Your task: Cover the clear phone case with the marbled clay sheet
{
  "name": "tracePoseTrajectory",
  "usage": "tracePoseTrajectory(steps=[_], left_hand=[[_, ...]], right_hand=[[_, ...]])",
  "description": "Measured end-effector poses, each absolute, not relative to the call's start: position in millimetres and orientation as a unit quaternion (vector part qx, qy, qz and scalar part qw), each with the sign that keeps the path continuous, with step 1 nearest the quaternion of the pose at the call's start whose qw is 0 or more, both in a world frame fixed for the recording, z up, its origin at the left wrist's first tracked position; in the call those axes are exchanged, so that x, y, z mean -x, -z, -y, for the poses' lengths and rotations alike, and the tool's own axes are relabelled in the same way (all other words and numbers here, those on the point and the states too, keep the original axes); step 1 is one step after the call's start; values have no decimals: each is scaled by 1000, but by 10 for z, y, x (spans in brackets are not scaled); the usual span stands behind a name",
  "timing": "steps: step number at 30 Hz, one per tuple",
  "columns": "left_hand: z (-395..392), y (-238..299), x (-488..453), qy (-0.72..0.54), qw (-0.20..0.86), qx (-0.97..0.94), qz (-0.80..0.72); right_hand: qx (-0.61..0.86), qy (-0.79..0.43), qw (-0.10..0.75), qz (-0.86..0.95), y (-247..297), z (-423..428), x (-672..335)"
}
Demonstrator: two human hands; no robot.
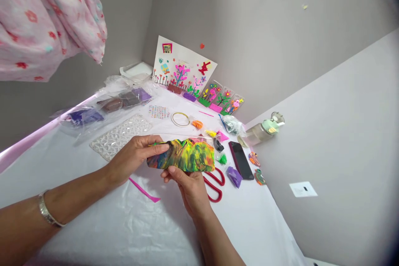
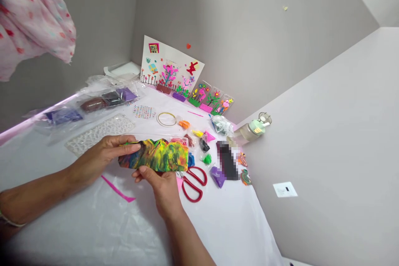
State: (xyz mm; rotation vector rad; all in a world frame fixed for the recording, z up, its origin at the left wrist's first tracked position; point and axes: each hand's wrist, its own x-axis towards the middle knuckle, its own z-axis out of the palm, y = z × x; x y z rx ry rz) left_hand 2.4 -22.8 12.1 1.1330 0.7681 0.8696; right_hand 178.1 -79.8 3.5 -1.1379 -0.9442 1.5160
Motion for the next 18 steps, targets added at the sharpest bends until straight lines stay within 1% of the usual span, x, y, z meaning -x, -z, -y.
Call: tracePoseTrajectory(steps=[3,9,16,18], left_hand=[[222,-119,-24,-398,671,-506,-368],[171,-85,-37,-376,702,-486,-360],[188,-98,-23,-405,669,-502,-370],[205,-127,-28,-396,694,-495,-343]], right_hand=[[467,-628,485,390,-48,801,-1784],[463,-621,500,388,-43,797,-1792],[469,-627,486,389,4,805,-1786],[464,-632,484,388,10,803,-1786]])
